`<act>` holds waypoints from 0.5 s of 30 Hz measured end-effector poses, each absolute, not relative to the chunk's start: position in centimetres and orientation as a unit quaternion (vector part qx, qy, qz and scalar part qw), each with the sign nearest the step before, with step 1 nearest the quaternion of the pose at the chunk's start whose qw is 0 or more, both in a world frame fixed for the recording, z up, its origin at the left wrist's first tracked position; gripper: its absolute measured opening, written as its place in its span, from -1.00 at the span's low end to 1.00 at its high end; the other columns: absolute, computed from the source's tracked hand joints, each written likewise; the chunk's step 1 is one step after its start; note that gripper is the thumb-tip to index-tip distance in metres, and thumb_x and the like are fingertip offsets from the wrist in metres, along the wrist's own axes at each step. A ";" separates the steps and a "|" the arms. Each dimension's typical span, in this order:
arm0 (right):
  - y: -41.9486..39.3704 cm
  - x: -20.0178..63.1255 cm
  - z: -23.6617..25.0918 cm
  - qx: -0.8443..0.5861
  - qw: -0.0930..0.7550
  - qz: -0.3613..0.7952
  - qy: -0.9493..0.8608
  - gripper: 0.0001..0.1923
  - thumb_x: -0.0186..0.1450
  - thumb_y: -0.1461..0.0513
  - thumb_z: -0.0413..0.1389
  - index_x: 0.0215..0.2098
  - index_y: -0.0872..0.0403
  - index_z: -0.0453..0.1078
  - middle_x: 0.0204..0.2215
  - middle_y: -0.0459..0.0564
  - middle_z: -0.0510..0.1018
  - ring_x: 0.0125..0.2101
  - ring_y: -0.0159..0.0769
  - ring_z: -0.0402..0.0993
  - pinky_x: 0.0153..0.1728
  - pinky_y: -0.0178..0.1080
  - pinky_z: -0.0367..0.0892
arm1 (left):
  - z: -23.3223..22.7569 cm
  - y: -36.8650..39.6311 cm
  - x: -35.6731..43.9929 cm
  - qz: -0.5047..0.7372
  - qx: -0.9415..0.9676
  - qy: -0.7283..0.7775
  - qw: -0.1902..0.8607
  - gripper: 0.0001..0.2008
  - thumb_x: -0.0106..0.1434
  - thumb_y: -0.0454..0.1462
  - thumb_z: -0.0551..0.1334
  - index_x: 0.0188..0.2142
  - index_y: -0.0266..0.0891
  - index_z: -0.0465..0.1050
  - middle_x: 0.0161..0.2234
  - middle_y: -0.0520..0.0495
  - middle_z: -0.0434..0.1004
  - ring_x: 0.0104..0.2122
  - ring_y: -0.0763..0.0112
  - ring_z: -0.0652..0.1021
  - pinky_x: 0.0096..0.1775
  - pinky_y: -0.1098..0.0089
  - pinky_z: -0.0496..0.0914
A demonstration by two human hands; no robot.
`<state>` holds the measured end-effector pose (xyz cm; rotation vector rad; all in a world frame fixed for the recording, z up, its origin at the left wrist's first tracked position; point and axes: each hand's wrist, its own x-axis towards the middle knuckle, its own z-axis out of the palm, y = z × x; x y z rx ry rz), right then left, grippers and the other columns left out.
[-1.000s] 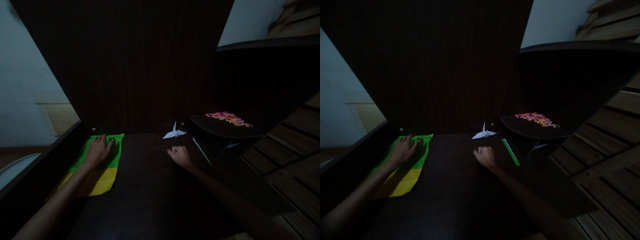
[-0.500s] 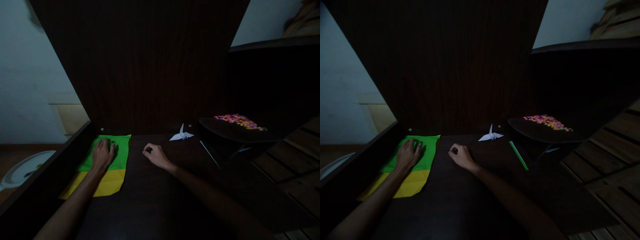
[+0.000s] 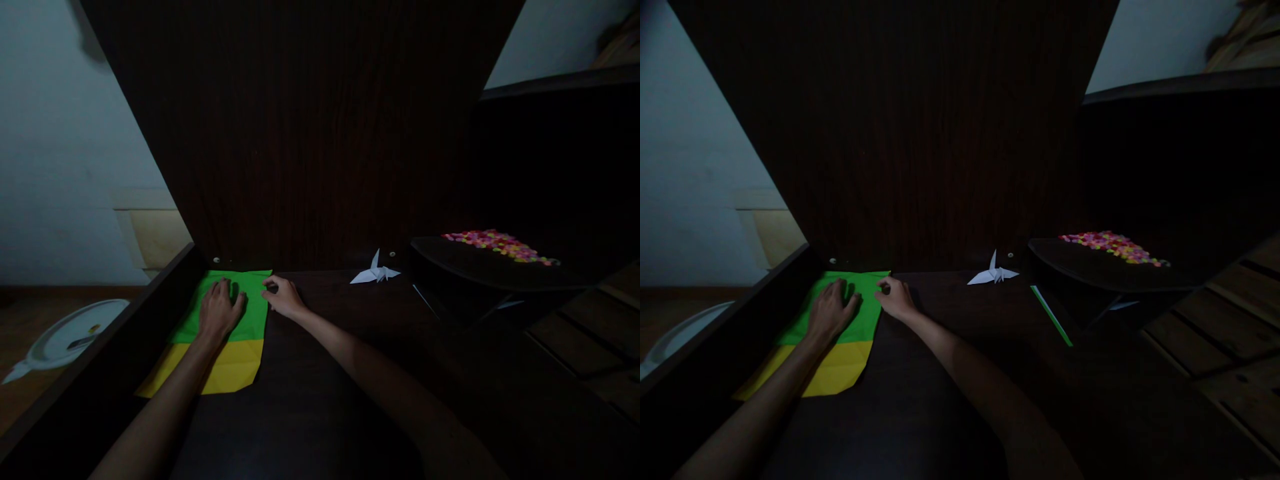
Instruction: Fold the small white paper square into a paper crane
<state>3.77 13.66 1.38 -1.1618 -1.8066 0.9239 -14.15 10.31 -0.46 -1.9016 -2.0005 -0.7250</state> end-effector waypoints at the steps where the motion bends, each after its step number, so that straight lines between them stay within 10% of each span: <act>1: 13.7 3.6 1.4 -0.460 0.392 0.358 -0.712 -0.82 0.17 0.34 0.22 -0.25 0.03 0.50 -0.30 -0.09 0.63 -0.42 -0.34 0.54 -0.33 -0.29 0.46 | -0.6 10.3 -14.2 -0.254 -0.660 -0.692 0.144 -0.55 0.28 -0.11 0.05 0.01 -0.43 0.31 -0.02 -0.45 0.48 0.06 -0.13 0.41 0.04 0.01 0.31; 15: 13.4 3.2 1.8 -0.468 0.425 0.368 -0.682 -0.73 0.13 0.40 0.19 -0.22 0.04 0.57 -0.49 -0.10 0.62 -0.45 -0.31 0.55 -0.39 -0.35 0.40 | 0.8 9.2 -13.4 -0.325 -0.666 -0.644 0.190 -0.55 0.33 -0.13 0.02 0.04 -0.45 0.35 0.13 -0.45 0.37 0.25 -0.13 0.19 0.19 -0.05 0.13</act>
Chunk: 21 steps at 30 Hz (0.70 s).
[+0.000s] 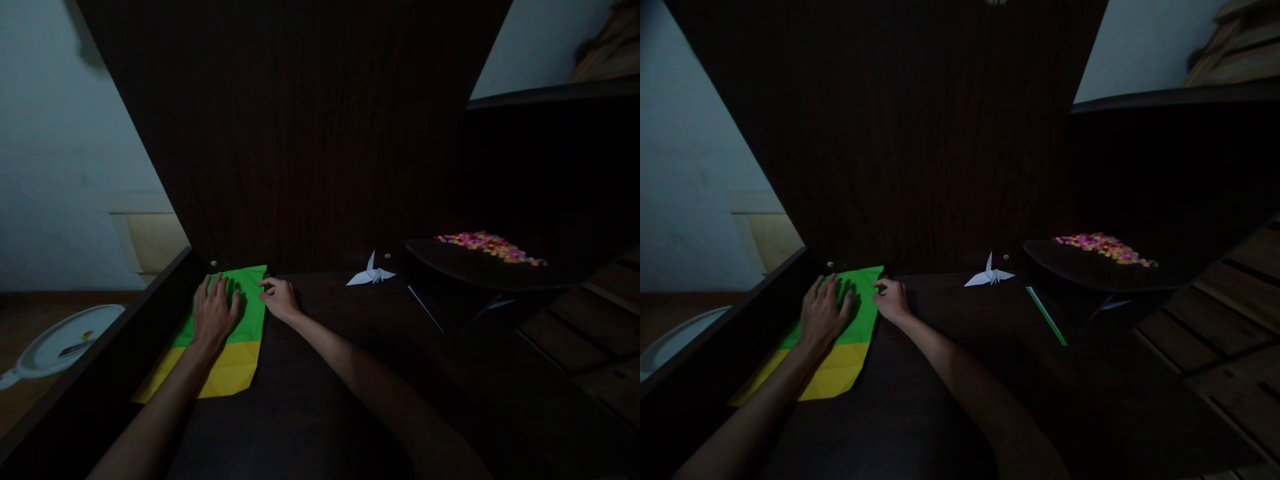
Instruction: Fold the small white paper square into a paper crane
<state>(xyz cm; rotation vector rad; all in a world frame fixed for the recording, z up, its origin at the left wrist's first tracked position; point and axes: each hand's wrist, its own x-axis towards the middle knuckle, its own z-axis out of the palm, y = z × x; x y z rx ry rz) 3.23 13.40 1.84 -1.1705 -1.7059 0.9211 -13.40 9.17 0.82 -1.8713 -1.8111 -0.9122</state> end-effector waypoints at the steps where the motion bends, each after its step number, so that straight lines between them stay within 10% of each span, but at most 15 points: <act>1: 13.4 3.4 1.9 -0.465 0.432 0.372 -0.678 -0.72 0.14 0.40 0.19 -0.21 0.04 0.56 -0.49 -0.10 0.62 -0.45 -0.32 0.55 -0.40 -0.36 0.39 | 1.1 9.0 -13.3 -0.331 -0.666 -0.639 0.196 -0.55 0.34 -0.13 0.02 0.04 -0.45 0.35 0.13 -0.45 0.37 0.25 -0.12 0.20 0.19 -0.04 0.13; 15: 12.1 13.3 3.6 -0.412 0.508 0.427 -0.624 -0.73 0.11 0.35 0.19 -0.19 0.13 0.53 -0.44 -0.05 0.61 -0.48 -0.36 0.49 -0.45 -0.34 0.38 | 5.5 7.6 -12.4 -0.507 -0.570 -0.646 0.016 -0.57 0.24 -0.14 0.16 0.06 -0.27 0.28 0.13 -0.29 0.36 0.16 -0.10 0.34 0.17 -0.10 0.21; 21: 9.9 19.9 3.4 -0.420 0.520 0.439 -0.601 -0.71 0.07 0.28 0.24 -0.20 0.13 0.52 -0.39 -0.01 0.60 -0.45 -0.35 0.49 -0.40 -0.30 0.38 | 6.1 7.8 -9.0 -0.550 -0.492 -0.584 -0.337 -0.48 0.19 -0.09 0.23 0.08 -0.27 0.23 -0.05 -0.28 0.51 -0.13 0.10 0.60 -0.13 0.10 0.51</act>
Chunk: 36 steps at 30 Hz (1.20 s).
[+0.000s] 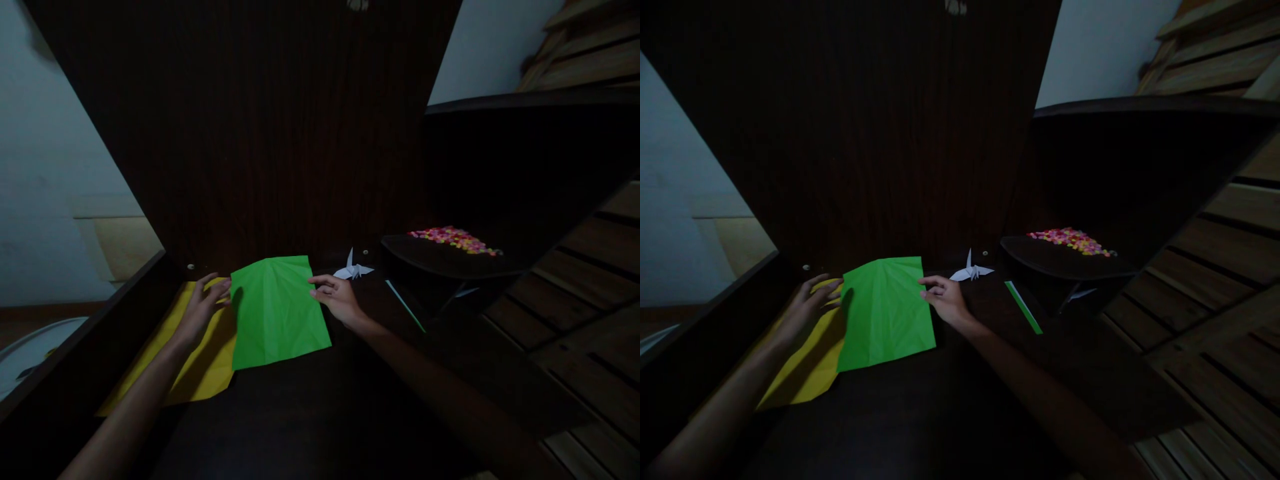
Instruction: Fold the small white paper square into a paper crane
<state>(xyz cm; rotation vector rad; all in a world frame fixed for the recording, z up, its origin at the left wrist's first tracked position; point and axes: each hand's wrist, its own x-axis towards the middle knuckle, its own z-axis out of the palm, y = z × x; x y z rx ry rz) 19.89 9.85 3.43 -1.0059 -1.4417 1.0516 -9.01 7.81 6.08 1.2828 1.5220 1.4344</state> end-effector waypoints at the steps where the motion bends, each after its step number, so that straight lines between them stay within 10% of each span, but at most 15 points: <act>1: 9.4 20.9 3.3 -0.422 0.518 0.441 -0.599 -0.69 0.07 0.26 0.25 -0.19 0.13 0.52 -0.37 0.00 0.60 -0.44 -0.35 0.49 -0.38 -0.29 0.38 | 6.1 7.7 -8.2 0.541 0.490 0.577 0.367 -0.47 0.18 -0.11 0.25 0.08 -0.29 0.24 -0.13 -0.26 0.55 -0.24 0.16 0.63 -0.19 0.14 0.53; 13: 3.1 29.2 1.1 -0.506 0.362 0.453 -0.638 -0.71 0.08 0.26 0.21 -0.21 0.11 0.54 -0.60 -0.13 0.47 -0.61 -0.38 0.36 -0.58 -0.35 0.22 | 2.1 5.3 -3.2 0.415 0.655 0.510 0.372 -0.34 0.05 -0.27 0.33 0.15 -0.13 0.18 -0.07 -0.11 0.46 -0.45 0.43 0.51 -0.38 0.31 0.51; 22: 2.3 26.9 2.4 -0.503 0.320 0.071 -0.800 -0.77 0.26 0.26 0.12 -0.11 0.07 0.48 -0.24 0.09 0.47 -0.16 -0.11 0.43 -0.11 -0.04 0.41 | 2.5 2.7 -1.1 0.299 0.834 0.464 0.026 -0.65 0.32 -0.22 0.16 0.08 -0.21 0.35 0.19 -0.27 0.29 0.15 -0.03 0.36 0.10 -0.07 0.34; 36: 3.0 21.4 -0.7 -0.371 0.198 0.102 -0.902 -0.39 0.43 0.08 -0.03 0.34 0.23 0.05 0.32 0.22 0.10 0.34 -0.04 -0.06 0.32 0.07 -0.03 | -0.6 2.2 0.2 0.161 0.902 0.401 -0.012 -0.33 0.40 -0.01 0.04 0.36 -0.33 -0.02 0.31 -0.33 0.11 0.31 -0.05 0.13 0.20 -0.02 0.25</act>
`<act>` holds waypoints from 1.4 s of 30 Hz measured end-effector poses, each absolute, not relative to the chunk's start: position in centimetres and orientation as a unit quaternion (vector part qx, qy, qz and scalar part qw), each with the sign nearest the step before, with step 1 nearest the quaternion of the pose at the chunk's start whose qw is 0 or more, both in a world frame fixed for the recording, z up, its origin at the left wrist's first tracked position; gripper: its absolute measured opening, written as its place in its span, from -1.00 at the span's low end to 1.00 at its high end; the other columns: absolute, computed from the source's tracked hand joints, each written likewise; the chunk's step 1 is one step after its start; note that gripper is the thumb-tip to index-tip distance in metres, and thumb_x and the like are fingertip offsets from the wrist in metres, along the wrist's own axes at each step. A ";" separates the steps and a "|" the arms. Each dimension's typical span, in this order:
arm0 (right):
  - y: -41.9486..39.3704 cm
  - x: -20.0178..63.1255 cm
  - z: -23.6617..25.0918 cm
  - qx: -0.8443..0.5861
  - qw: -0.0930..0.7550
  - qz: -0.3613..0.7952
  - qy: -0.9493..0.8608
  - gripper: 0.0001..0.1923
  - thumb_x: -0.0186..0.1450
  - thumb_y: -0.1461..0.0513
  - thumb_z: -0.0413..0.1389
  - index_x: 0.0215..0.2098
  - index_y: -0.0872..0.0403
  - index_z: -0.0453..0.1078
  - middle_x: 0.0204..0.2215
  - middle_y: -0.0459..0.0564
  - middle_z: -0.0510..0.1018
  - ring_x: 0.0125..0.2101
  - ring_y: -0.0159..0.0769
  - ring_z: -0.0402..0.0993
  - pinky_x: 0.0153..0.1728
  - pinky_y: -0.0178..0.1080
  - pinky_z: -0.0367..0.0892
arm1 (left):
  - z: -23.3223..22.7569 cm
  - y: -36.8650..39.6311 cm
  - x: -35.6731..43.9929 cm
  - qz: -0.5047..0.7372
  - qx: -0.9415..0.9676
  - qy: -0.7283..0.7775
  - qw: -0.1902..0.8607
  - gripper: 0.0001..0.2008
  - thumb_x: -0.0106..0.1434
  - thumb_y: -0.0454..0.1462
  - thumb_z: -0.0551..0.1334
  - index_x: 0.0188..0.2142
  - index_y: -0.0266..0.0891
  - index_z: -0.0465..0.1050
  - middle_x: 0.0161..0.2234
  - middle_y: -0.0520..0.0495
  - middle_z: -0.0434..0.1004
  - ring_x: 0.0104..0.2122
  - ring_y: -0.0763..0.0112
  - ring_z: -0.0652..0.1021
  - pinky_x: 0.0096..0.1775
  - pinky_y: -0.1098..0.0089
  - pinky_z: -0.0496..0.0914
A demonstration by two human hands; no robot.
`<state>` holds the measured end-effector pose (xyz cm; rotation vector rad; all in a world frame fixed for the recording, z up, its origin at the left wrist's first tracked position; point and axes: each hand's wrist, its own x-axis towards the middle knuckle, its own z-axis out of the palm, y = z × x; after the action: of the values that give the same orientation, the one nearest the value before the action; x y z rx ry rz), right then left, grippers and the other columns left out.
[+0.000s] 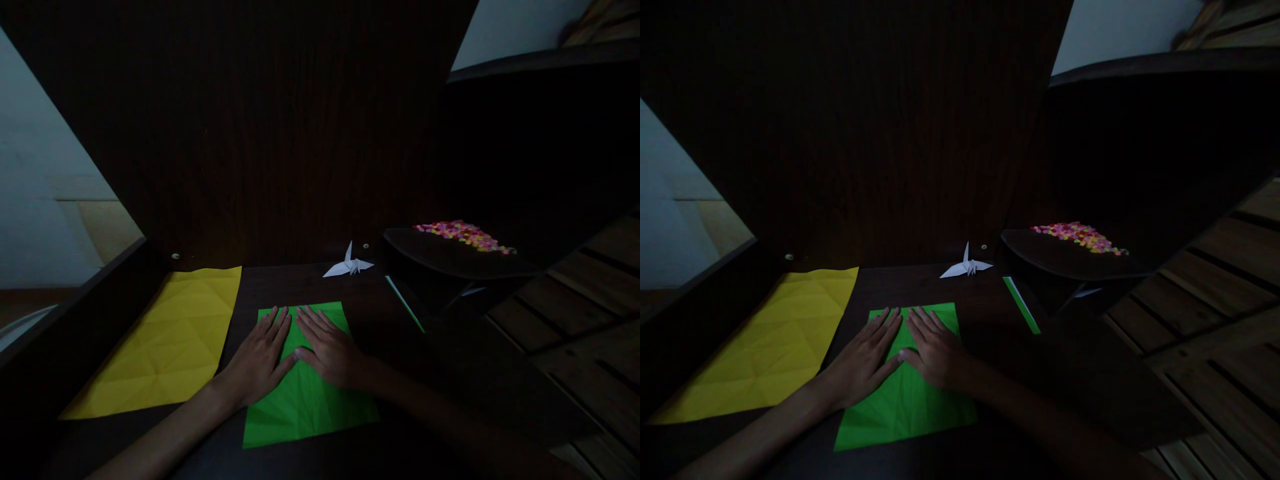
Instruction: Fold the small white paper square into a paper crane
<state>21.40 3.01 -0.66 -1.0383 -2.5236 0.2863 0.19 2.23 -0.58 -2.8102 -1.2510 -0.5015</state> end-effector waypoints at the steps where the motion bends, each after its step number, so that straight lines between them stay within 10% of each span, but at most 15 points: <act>1: 3.0 21.5 -0.6 -0.370 0.195 0.102 -0.902 -0.38 0.43 0.07 -0.02 0.34 0.22 0.04 0.33 0.22 0.09 0.34 -0.04 -0.06 0.32 0.08 -0.04 | -0.7 2.2 0.1 -0.160 -0.901 -0.403 0.015 -0.32 0.40 -0.01 0.05 0.37 -0.32 -0.04 0.32 -0.32 0.10 0.31 -0.05 0.12 0.20 -0.02 0.24; 42: 5.8 26.0 -0.4 -0.444 0.115 0.044 -0.887 -0.32 0.44 -0.03 -0.15 0.39 0.15 -0.10 0.36 0.14 0.02 0.35 -0.07 -0.10 0.30 0.11 -0.05 | -1.0 2.3 -0.4 -0.126 -0.891 -0.430 0.069 -0.26 0.37 0.11 -0.03 0.35 -0.33 0.01 0.32 -0.27 0.12 0.30 -0.01 0.16 0.24 -0.03 0.14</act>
<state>25.98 5.82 -0.37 -1.3011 -2.6002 0.1294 -0.42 2.32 -0.96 -2.6832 -1.2936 -0.3785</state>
